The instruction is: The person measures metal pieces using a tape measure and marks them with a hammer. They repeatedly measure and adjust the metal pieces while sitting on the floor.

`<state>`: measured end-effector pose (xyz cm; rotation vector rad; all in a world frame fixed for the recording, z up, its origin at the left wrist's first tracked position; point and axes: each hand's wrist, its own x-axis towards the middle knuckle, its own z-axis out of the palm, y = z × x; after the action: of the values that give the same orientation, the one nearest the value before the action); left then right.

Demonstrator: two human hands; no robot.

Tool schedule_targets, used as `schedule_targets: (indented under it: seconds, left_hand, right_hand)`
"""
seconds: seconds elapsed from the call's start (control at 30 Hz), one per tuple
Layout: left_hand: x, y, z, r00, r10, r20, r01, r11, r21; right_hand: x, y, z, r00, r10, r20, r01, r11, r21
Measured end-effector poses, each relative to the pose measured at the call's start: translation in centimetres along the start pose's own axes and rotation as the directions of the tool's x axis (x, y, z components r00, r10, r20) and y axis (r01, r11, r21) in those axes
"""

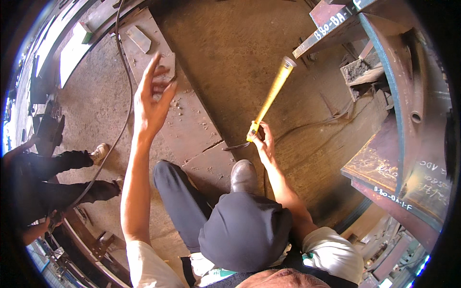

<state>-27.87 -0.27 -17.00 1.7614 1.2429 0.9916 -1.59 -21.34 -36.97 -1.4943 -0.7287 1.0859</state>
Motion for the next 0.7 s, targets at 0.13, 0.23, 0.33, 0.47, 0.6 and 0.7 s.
schedule_targets:
  seconds: [0.13, 0.23, 0.33, 0.47, 0.6, 0.7]
  left_hand:
    - [-8.1, -11.4, 0.8, 0.964, -0.262, -0.047, 0.255, 0.959, -0.121]
    - [-15.4, -17.7, 2.3, 0.897, -0.410, -0.163, 0.352, 0.888, -0.296]
    - [-19.7, -20.6, 2.4, 0.754, -0.638, -0.155, 0.576, 0.756, -0.312]
    - [-18.9, -21.1, 1.2, 0.777, -0.567, -0.274, 0.470, 0.811, -0.348]
    - [-18.9, -21.3, -0.1, 0.681, -0.673, -0.288, 0.555, 0.731, -0.396]
    - [-18.5, -21.2, -0.1, 0.654, -0.697, -0.293, 0.557, 0.706, -0.437]
  right_hand:
    - [2.0, -0.7, -0.9, 0.972, -0.159, -0.173, 0.160, 0.987, -0.011]
    - [5.8, -3.8, -1.0, 0.949, -0.232, -0.214, 0.229, 0.973, -0.039]
    - [9.0, -6.1, -1.4, 0.913, -0.309, -0.265, 0.312, 0.950, -0.032]
    - [11.6, -7.0, -2.2, 0.887, -0.397, -0.237, 0.400, 0.916, -0.039]
    - [11.7, -8.3, -1.0, 0.888, -0.388, -0.248, 0.387, 0.920, -0.057]
    - [12.5, -7.9, -1.6, 0.893, -0.380, -0.243, 0.386, 0.922, -0.026]
